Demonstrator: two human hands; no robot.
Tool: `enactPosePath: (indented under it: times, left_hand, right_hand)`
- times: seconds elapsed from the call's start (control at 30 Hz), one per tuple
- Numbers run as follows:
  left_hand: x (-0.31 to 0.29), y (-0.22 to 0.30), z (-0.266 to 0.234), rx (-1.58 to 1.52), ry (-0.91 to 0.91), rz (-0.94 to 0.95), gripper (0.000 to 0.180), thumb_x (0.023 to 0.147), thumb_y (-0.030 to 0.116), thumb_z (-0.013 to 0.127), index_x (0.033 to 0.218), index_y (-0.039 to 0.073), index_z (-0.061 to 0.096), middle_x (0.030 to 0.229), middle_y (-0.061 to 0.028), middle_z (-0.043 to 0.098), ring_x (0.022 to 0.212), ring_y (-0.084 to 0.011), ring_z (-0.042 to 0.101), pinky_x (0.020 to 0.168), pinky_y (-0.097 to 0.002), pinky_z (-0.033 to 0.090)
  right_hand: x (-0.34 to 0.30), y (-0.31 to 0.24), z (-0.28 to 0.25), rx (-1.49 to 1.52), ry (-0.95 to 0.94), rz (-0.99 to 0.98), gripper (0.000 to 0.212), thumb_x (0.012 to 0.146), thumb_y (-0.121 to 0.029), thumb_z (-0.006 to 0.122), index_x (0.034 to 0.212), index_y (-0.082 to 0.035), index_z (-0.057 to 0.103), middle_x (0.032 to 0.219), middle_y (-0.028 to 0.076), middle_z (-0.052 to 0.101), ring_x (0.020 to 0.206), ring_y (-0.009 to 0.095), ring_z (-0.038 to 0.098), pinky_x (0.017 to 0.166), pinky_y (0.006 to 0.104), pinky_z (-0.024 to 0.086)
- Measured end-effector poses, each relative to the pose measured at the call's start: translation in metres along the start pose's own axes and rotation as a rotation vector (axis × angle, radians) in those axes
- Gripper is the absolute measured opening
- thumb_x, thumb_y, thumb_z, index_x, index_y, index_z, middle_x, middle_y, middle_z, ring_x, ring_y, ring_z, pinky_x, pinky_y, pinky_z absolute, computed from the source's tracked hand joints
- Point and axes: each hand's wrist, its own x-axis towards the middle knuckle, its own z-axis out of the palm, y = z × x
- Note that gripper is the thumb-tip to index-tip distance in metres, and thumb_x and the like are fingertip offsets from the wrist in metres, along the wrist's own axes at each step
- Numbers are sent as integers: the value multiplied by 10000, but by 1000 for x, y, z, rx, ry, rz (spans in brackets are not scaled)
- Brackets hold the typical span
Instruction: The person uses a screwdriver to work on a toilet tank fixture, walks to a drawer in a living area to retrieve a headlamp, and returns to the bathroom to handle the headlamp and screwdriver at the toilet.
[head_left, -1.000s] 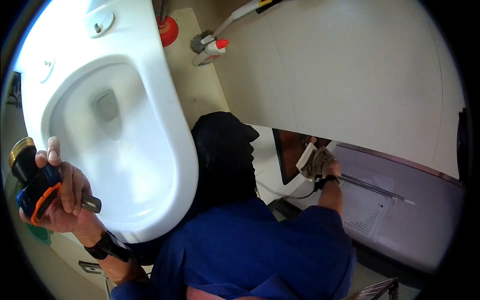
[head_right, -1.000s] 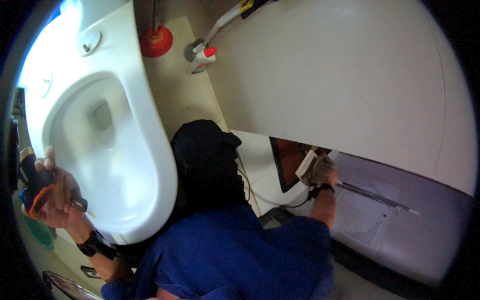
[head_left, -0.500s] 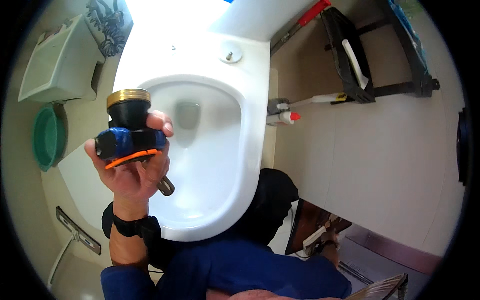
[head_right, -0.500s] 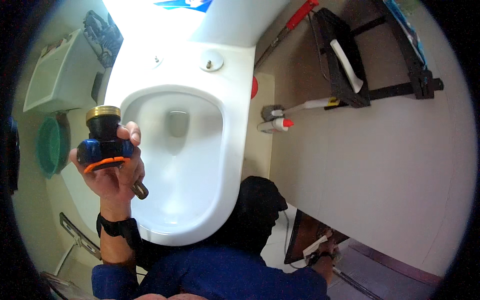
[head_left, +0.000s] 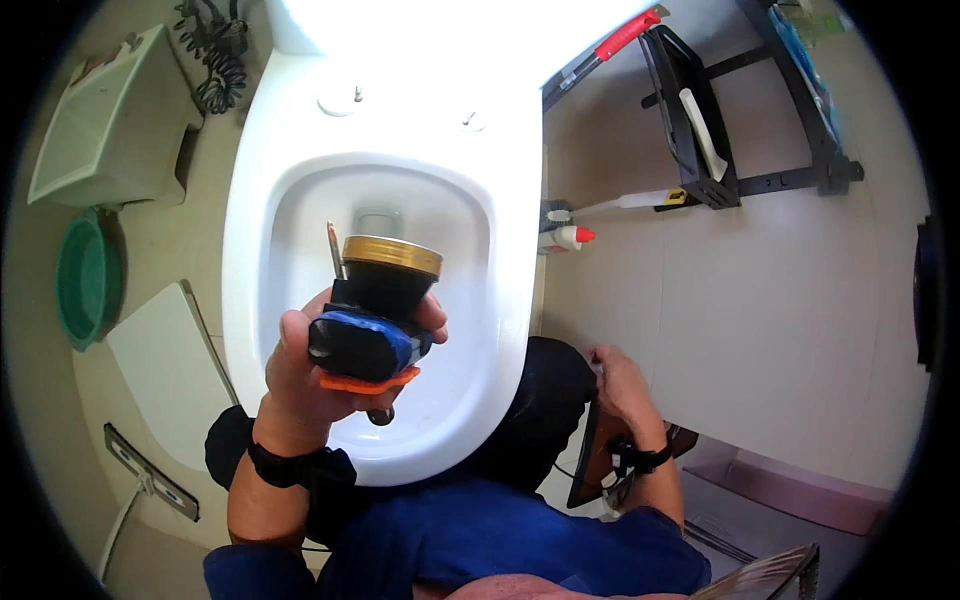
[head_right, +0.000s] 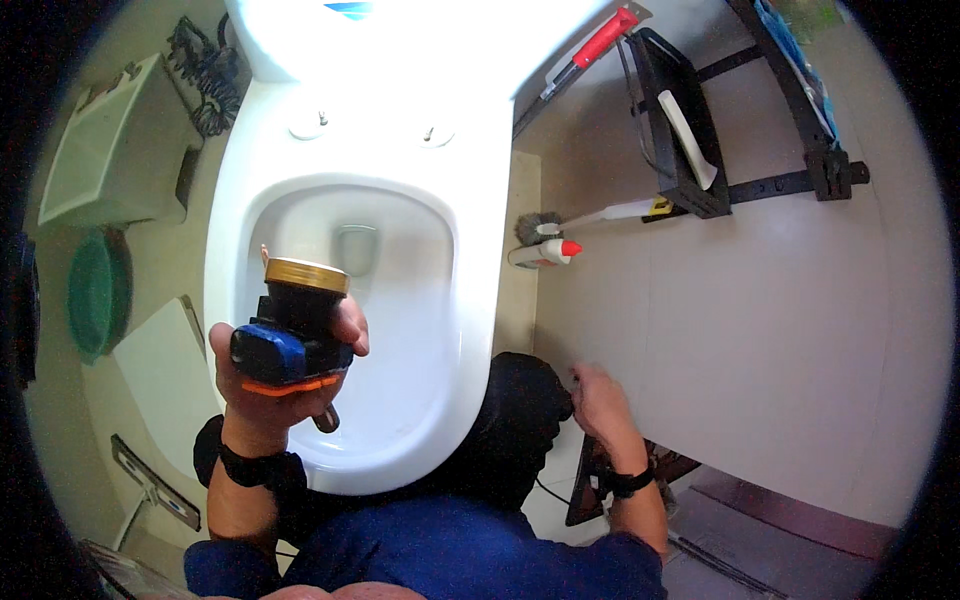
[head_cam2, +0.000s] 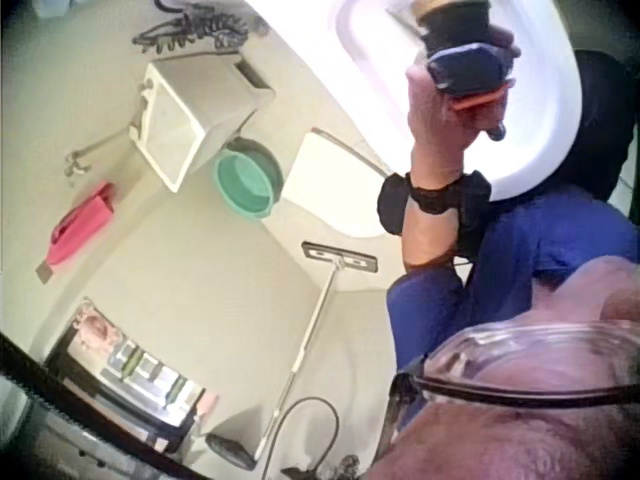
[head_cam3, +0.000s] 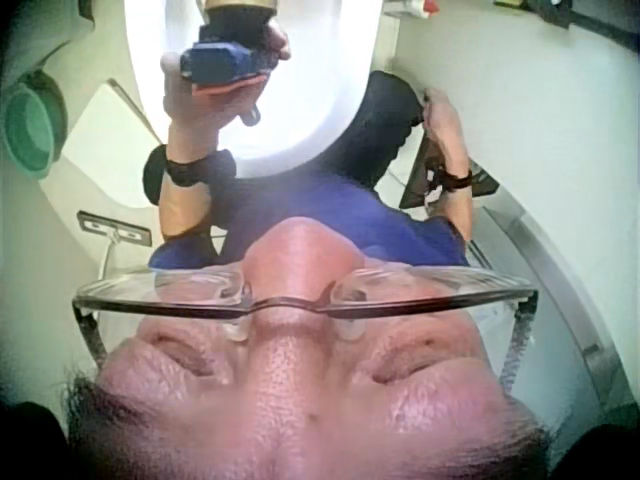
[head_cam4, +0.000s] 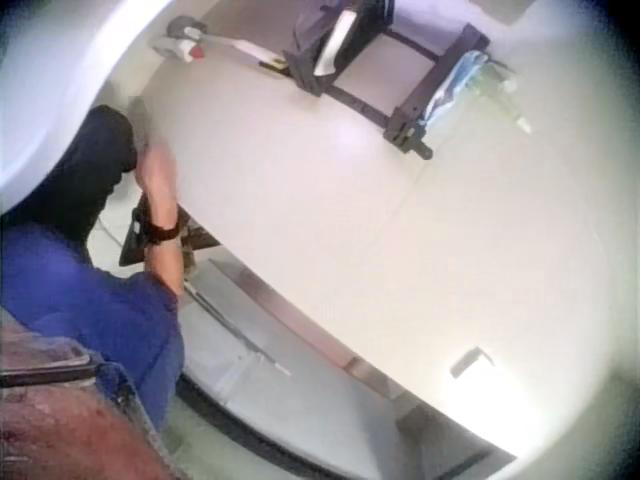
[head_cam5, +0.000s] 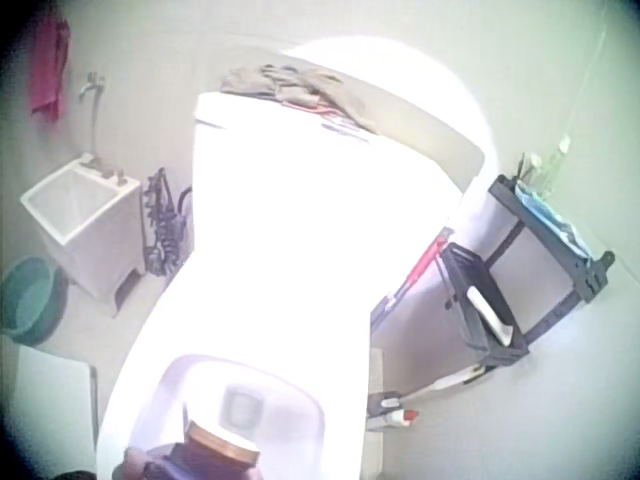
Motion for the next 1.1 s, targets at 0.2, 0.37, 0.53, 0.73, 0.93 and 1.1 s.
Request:
enactPosePath:
  times: [0.2, 0.37, 0.53, 0.73, 0.93, 1.1]
  left_hand:
    - [-6, -1, -18, -146, -100, -12, 1104, 714, 861, 532, 1231, -114, 479, 1080, -228, 579, 717, -145, 627, 490, -192, 526]
    - [-1, 2, -11, -10, -117, -76, 1124, 699, 866, 538, 1294, -85, 463, 1129, -218, 627, 827, -166, 675, 582, -223, 558]
    - [2, 3, -4, 85, -48, -183, 1148, 622, 843, 644, 1302, -65, 473, 1162, -168, 642, 1033, -214, 669, 876, -317, 568]
    - [11, 4, -15, 71, -39, -278, 1180, 587, 856, 659, 1300, -65, 474, 1151, -169, 644, 1061, -222, 657, 905, -328, 556]
    - [13, 8, -7, 14, 54, -262, 1145, 513, 838, 702, 1158, -97, 559, 1056, -193, 646, 1018, -260, 611, 872, -344, 502]
    - [11, 6, -7, -12, 35, -270, 1136, 536, 808, 722, 1184, -106, 536, 1076, -201, 646, 1040, -256, 595, 880, -339, 492]
  right_hand:
    - [119, -90, -77, 231, 291, -79, 283, 886, -256, 660, 1066, -38, 637, 852, 154, 646, 753, 316, 637, 667, 419, 502]
    - [230, -152, -89, 62, 467, -373, 485, 827, -431, 715, 1066, -16, 644, 899, 148, 657, 739, 282, 638, 697, 394, 520]
    - [271, -200, -84, -79, 447, -489, 502, 794, -461, 735, 1042, -31, 663, 895, 135, 670, 785, 309, 672, 744, 402, 548]
    - [295, -188, -80, -25, 483, -701, 312, 780, -291, 713, 957, -38, 668, 825, 130, 648, 693, 285, 656, 670, 351, 549]
    - [306, -181, -81, 21, 488, -774, 249, 780, -226, 706, 935, -33, 674, 813, 122, 627, 629, 275, 626, 608, 346, 530]
    - [312, -174, -78, -32, 474, -808, 291, 782, -238, 730, 965, -22, 666, 793, 115, 613, 587, 230, 609, 575, 334, 519]
